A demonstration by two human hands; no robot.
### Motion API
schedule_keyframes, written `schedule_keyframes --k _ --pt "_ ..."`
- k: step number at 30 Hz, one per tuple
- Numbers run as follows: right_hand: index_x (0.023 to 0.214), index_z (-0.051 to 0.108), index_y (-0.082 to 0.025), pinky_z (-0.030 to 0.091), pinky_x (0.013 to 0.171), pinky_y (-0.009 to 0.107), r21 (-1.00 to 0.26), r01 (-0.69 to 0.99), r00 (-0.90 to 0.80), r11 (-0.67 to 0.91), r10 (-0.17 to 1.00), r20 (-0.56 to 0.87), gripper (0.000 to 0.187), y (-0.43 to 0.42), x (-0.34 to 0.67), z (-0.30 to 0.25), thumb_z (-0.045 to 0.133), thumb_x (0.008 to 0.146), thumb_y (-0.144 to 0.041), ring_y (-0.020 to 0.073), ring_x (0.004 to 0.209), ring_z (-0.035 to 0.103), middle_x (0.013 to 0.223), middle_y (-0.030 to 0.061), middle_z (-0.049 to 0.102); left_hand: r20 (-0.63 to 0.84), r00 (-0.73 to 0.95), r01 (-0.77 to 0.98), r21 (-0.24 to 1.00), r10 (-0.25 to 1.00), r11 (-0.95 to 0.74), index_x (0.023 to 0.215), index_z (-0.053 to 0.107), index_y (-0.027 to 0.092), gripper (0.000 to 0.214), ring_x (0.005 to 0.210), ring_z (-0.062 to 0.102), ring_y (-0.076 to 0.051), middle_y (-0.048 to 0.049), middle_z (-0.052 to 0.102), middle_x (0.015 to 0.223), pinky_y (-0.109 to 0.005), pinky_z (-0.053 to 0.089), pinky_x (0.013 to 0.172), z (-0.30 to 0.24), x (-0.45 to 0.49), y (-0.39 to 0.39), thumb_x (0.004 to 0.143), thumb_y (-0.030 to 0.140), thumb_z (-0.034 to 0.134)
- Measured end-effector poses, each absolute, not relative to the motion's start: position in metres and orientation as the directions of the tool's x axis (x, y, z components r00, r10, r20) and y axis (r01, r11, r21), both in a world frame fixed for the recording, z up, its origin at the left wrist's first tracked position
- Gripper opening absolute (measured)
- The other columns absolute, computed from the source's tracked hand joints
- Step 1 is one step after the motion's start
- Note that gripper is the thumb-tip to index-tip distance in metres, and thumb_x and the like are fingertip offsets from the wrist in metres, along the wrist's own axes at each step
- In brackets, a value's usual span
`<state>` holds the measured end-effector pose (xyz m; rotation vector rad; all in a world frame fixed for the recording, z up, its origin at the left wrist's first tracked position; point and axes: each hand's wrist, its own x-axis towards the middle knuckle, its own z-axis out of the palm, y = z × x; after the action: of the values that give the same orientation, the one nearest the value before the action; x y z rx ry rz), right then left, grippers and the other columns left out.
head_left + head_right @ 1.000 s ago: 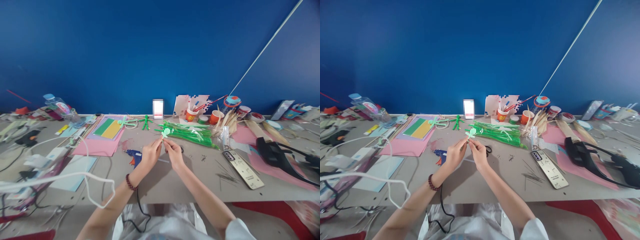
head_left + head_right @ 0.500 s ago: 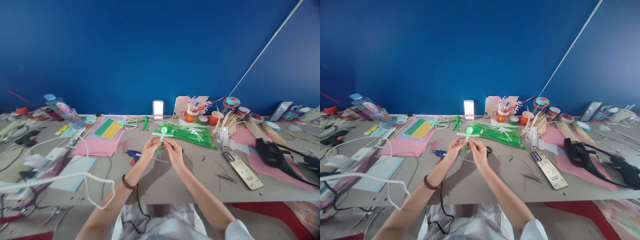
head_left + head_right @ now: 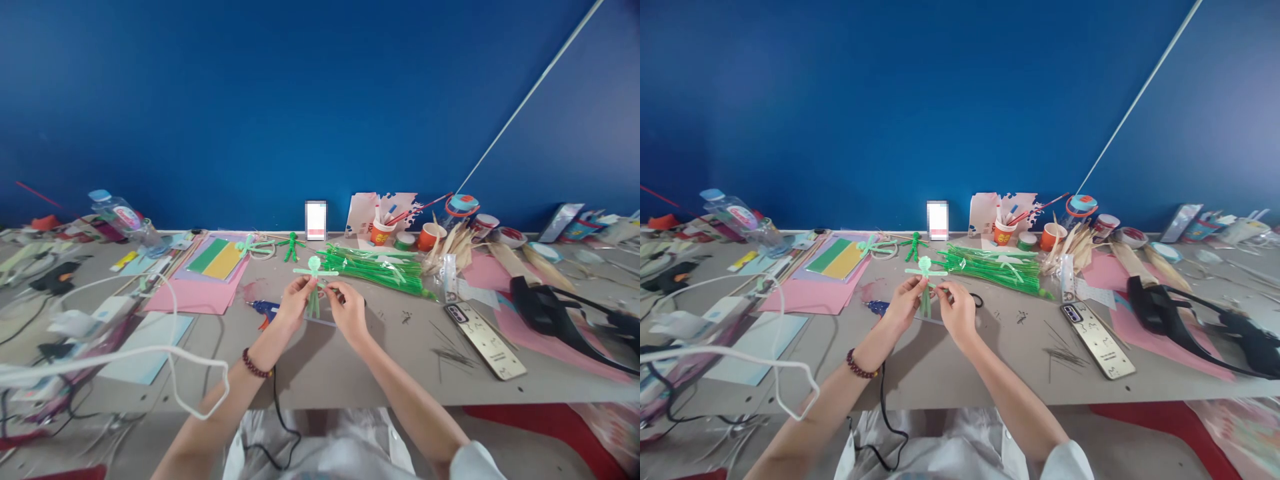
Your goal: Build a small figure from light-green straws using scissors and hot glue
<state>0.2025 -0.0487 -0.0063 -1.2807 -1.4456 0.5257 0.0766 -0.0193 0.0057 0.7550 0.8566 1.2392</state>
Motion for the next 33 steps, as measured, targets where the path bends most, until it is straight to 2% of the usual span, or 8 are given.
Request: schedule_keyframes --k 3,7,10,14,21,28,33 --pt "0.076 0.066 -0.02 0.042 0.06 0.027 -0.821 0.469 0.143 0.324 0.89 0.433 0.018 -0.046 0.206 -0.007 0.054 0.083 -0.03 0.0167 0.067 0.057 0.074 0.0038 0.067 -0.173 0.18 -0.498 0.833 0.968 0.241 0.066 0.061 0.015 0.028 0.053 0.054 -0.008 0.0032 0.058 0.059 -0.02 0.042 0.054 0.005 0.076 -0.019 0.056 0.033 0.08" --pt "0.074 0.067 -0.019 0.042 0.057 0.025 -0.889 0.375 0.175 0.262 0.922 0.346 0.017 -0.043 0.21 -0.008 0.056 0.081 -0.03 0.0159 0.064 0.056 0.072 0.0035 0.065 -0.239 0.184 -0.532 0.791 0.954 0.3 0.064 0.061 0.014 0.029 0.049 0.052 -0.006 0.0029 0.059 0.058 -0.018 0.041 0.052 0.005 0.078 -0.02 0.051 0.03 0.082" --pt "0.071 0.067 -0.019 0.041 0.056 0.025 -0.92 0.316 0.172 0.231 0.94 0.295 0.017 -0.04 0.211 -0.01 0.058 0.079 -0.031 0.0152 0.063 0.056 0.071 0.003 0.065 -0.233 0.191 -0.554 0.776 0.953 0.301 0.063 0.062 0.013 0.028 0.049 0.051 -0.005 0.0029 0.058 0.059 -0.017 0.04 0.05 0.006 0.08 -0.021 0.052 0.029 0.082" --pt "0.07 0.067 -0.018 0.042 0.056 0.025 -0.925 0.296 0.168 0.24 0.94 0.297 0.017 -0.039 0.211 -0.011 0.059 0.078 -0.032 0.0146 0.062 0.055 0.071 0.0028 0.063 -0.202 0.226 -0.567 0.768 0.953 0.297 0.067 0.064 0.013 0.026 0.051 0.051 -0.005 0.0026 0.058 0.06 -0.018 0.042 0.053 0.007 0.081 -0.022 0.055 0.029 0.081" --pt "0.07 0.066 -0.02 0.04 0.054 0.025 -0.86 0.363 0.138 0.358 0.892 0.43 0.018 -0.045 0.209 -0.007 0.057 0.082 -0.029 0.0133 0.06 0.051 0.069 0.002 0.061 -0.16 0.2 -0.575 0.779 0.966 0.249 0.066 0.064 0.013 0.027 0.052 0.051 -0.006 0.0022 0.058 0.06 -0.02 0.042 0.057 0.005 0.08 -0.022 0.058 0.033 0.079" --pt "0.07 0.064 -0.019 0.041 0.053 0.025 -0.807 0.416 0.189 0.42 0.828 0.528 0.016 -0.05 0.207 -0.004 0.057 0.082 -0.026 0.0137 0.062 0.052 0.07 0.0028 0.058 -0.145 0.216 -0.559 0.793 0.966 0.244 0.073 0.066 0.016 0.026 0.06 0.057 -0.008 0.002 0.063 0.066 -0.019 0.044 0.063 0.004 0.078 -0.02 0.055 0.026 0.081" --pt "0.074 0.064 -0.02 0.044 0.059 0.027 -0.693 0.558 0.153 0.456 0.765 0.626 0.017 -0.051 0.208 -0.008 0.054 0.085 -0.026 0.0162 0.07 0.055 0.074 0.0046 0.06 -0.204 0.243 -0.533 0.789 0.948 0.306 0.069 0.065 0.015 0.022 0.06 0.057 -0.008 0.0012 0.063 0.065 -0.019 0.042 0.059 0.005 0.078 -0.021 0.056 0.025 0.081"
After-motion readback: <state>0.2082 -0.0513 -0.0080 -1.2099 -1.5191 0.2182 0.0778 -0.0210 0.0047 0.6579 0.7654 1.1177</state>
